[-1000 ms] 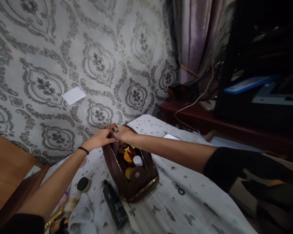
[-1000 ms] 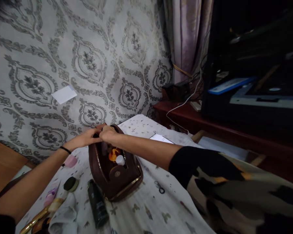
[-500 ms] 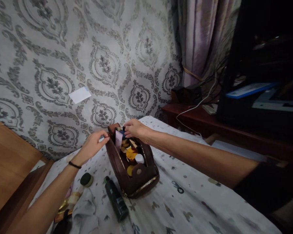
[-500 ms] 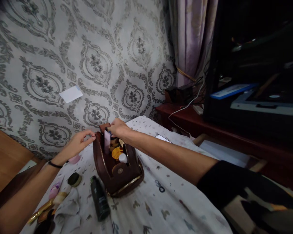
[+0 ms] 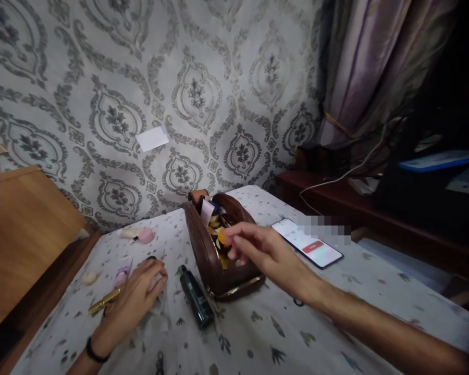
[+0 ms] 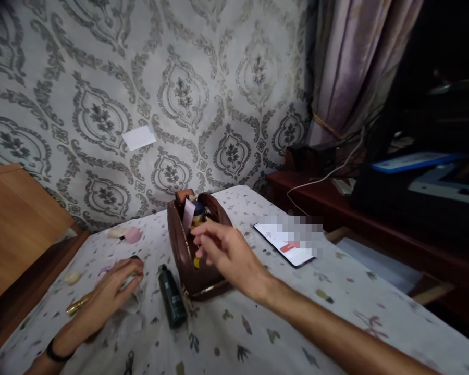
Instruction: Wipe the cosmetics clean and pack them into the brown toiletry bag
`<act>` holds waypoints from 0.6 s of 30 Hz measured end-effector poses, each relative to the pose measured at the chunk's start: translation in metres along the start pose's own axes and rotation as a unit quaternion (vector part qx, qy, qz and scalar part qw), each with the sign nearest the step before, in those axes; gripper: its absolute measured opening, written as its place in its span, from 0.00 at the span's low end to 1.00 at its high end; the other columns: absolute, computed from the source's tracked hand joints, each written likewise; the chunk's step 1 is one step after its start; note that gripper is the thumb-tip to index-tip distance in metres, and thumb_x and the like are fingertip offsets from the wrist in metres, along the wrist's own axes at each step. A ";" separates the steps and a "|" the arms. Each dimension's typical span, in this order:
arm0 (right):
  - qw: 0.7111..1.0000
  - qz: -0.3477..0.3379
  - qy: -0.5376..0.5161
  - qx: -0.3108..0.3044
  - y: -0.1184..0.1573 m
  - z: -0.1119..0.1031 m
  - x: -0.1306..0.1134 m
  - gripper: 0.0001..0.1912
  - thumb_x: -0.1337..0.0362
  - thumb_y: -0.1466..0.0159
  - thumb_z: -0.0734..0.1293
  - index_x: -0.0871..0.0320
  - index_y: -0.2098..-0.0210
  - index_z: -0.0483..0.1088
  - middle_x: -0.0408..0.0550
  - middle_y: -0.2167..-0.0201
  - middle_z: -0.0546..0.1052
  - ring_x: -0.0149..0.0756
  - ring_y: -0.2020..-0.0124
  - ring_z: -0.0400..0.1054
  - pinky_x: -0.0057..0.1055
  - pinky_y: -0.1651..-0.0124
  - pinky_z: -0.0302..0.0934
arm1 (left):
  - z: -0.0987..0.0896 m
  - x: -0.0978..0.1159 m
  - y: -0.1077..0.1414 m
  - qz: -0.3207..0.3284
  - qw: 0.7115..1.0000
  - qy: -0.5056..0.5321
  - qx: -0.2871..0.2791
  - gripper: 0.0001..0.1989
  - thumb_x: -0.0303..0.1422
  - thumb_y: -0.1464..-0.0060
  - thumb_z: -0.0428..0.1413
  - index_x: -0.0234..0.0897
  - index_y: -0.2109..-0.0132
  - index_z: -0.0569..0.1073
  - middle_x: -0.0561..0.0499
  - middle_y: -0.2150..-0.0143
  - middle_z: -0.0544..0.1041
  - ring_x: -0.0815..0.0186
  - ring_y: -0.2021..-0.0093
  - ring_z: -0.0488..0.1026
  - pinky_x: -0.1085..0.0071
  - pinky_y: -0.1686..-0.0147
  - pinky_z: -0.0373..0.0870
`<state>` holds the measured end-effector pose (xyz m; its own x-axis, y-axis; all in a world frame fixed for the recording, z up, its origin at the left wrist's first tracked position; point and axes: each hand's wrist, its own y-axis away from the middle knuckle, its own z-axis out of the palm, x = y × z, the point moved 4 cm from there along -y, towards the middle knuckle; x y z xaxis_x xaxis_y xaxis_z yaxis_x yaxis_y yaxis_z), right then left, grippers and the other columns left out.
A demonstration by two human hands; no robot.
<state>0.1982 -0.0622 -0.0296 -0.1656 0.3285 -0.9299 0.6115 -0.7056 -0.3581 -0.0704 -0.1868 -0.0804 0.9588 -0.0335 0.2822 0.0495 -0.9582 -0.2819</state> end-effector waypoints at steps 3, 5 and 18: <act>0.996 -0.012 0.061 -0.059 0.029 0.022 -0.004 0.14 0.58 0.31 0.60 0.58 0.55 0.72 0.47 0.68 0.77 0.32 0.71 0.73 0.26 0.70 0.66 | 0.009 -0.004 0.027 0.006 1.000 -0.009 0.027 0.10 0.37 0.36 0.48 0.42 0.61 0.72 0.45 0.52 0.76 0.53 0.48 0.72 0.55 0.50 0.70; 0.988 -0.035 0.123 -0.092 0.044 0.039 -0.004 0.13 0.59 0.30 0.59 0.56 0.55 0.73 0.47 0.69 0.78 0.32 0.71 0.73 0.26 0.70 0.66 | 0.014 0.000 0.041 0.024 0.999 -0.015 0.038 0.10 0.36 0.35 0.48 0.42 0.62 0.72 0.45 0.53 0.77 0.53 0.48 0.73 0.55 0.50 0.71; 0.928 -0.177 0.309 -0.109 0.052 0.131 0.065 0.16 0.74 0.34 0.58 0.58 0.54 0.74 0.55 0.54 0.78 0.45 0.51 0.73 0.45 0.49 0.69 | 0.046 0.002 0.092 0.011 0.998 0.032 0.043 0.05 0.27 0.35 0.48 0.39 0.59 0.68 0.45 0.50 0.76 0.57 0.48 0.71 0.57 0.47 0.69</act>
<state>0.1178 -0.1596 -0.1191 0.0484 0.8603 -0.5074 0.7561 -0.3635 -0.5443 -0.0512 -0.2617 -0.1475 0.9404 -0.0742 0.3319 0.0560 -0.9289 -0.3662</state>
